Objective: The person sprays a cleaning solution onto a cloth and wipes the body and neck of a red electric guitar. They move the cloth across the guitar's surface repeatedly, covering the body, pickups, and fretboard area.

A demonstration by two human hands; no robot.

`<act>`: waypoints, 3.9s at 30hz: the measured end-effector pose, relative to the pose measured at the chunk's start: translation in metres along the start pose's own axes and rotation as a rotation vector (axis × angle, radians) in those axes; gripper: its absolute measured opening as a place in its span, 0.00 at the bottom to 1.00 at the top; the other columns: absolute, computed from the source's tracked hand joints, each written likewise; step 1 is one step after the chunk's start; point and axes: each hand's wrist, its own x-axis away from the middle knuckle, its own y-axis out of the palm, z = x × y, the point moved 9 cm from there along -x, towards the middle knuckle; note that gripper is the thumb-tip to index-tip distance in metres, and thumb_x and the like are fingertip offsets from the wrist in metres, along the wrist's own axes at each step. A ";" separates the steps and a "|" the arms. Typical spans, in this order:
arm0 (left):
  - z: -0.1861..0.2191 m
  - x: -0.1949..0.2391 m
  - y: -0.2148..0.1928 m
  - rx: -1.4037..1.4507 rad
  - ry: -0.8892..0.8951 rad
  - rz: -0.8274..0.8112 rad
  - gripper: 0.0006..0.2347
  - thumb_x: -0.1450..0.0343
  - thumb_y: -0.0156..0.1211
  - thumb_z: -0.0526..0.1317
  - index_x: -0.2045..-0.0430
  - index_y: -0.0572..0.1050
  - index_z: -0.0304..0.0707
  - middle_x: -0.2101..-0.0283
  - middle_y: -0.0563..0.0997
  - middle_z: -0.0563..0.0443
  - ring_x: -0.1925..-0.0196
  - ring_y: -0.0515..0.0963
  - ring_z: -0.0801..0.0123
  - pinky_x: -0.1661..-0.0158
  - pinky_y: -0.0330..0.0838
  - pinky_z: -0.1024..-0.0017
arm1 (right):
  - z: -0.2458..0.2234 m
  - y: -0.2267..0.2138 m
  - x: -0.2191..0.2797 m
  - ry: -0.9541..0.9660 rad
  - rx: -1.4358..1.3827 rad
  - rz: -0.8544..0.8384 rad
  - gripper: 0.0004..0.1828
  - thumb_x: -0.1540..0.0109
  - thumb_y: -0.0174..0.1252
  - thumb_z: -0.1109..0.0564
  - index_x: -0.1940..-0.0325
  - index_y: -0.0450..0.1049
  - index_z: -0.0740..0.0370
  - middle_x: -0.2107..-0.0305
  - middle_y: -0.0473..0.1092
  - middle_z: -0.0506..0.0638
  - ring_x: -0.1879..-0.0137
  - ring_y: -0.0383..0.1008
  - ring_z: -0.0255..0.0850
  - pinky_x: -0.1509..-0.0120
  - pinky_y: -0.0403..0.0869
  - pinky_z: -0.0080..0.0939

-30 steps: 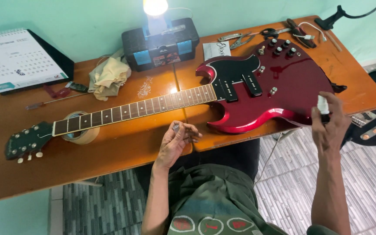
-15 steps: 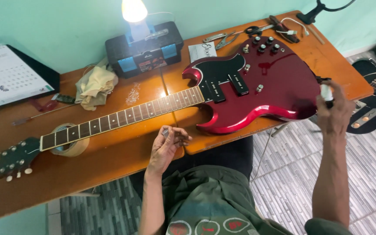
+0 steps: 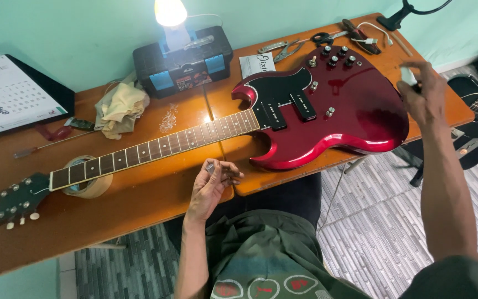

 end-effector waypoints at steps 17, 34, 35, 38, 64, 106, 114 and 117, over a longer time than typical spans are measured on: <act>-0.001 0.000 -0.002 -0.014 0.012 0.009 0.06 0.20 0.47 0.40 0.58 0.66 0.37 0.54 0.78 0.39 0.52 0.83 0.54 0.54 0.79 0.69 | -0.005 0.066 -0.064 -0.111 0.146 -0.146 0.23 0.31 0.52 0.62 0.30 0.67 0.65 0.59 0.68 0.74 0.55 0.63 0.64 0.54 0.62 0.63; 0.001 0.001 -0.003 0.043 0.042 -0.039 0.04 0.19 0.47 0.38 0.58 0.66 0.38 0.53 0.77 0.39 0.51 0.82 0.53 0.50 0.79 0.66 | -0.123 0.177 -0.084 -0.141 0.012 -0.520 0.24 0.28 0.45 0.48 0.28 0.61 0.53 0.58 0.72 0.71 0.75 0.70 0.48 0.56 0.76 0.58; 0.001 0.001 -0.002 0.053 0.042 -0.044 0.04 0.19 0.47 0.38 0.58 0.66 0.38 0.53 0.77 0.39 0.50 0.82 0.53 0.50 0.79 0.66 | -0.127 0.187 -0.083 -0.171 0.040 -0.561 0.21 0.29 0.47 0.53 0.31 0.63 0.54 0.67 0.70 0.64 0.76 0.67 0.46 0.63 0.73 0.50; 0.003 0.002 0.000 0.051 0.047 -0.055 0.05 0.19 0.47 0.39 0.57 0.66 0.38 0.53 0.77 0.39 0.50 0.82 0.53 0.48 0.79 0.65 | -0.149 0.206 -0.077 -0.265 0.068 -0.593 0.18 0.30 0.50 0.59 0.34 0.64 0.55 0.79 0.68 0.55 0.79 0.63 0.44 0.72 0.65 0.42; 0.033 0.015 0.075 -0.320 0.300 0.231 0.19 0.21 0.46 0.53 0.52 0.77 0.35 0.49 0.80 0.40 0.43 0.77 0.63 0.40 0.70 0.55 | -0.251 0.204 0.155 -0.134 -0.588 -0.457 0.39 0.41 0.64 0.60 0.29 0.55 0.65 0.45 0.73 0.64 0.54 0.82 0.54 0.54 0.80 0.57; 0.207 -0.097 -0.216 -2.086 -0.055 0.504 0.22 0.33 0.72 0.46 0.46 0.71 0.49 0.46 0.74 0.46 0.41 0.75 0.47 0.44 0.64 0.39 | -0.241 0.437 -0.123 -0.214 -0.151 -0.389 0.14 0.54 0.70 0.56 0.64 0.83 0.49 0.76 0.77 0.48 0.65 0.81 0.47 0.61 0.76 0.43; 0.253 -0.102 -0.257 -1.890 0.208 0.736 0.11 0.28 0.56 0.47 0.74 0.81 0.42 0.75 0.83 0.43 0.66 0.85 0.43 0.65 0.77 0.47 | -0.230 0.431 -0.114 -0.022 -0.069 -0.507 0.30 0.54 0.80 0.46 0.50 0.80 0.49 0.60 0.79 0.54 0.49 0.80 0.54 0.46 0.78 0.60; 0.308 -0.083 -0.213 -1.651 0.322 0.926 0.09 0.25 0.57 0.41 0.76 0.78 0.44 0.78 0.79 0.58 0.78 0.75 0.77 0.77 0.69 0.83 | -0.275 0.374 -0.093 0.151 -0.098 -0.686 0.26 0.45 0.75 0.52 0.48 0.76 0.65 0.59 0.78 0.58 0.54 0.80 0.43 0.45 0.79 0.36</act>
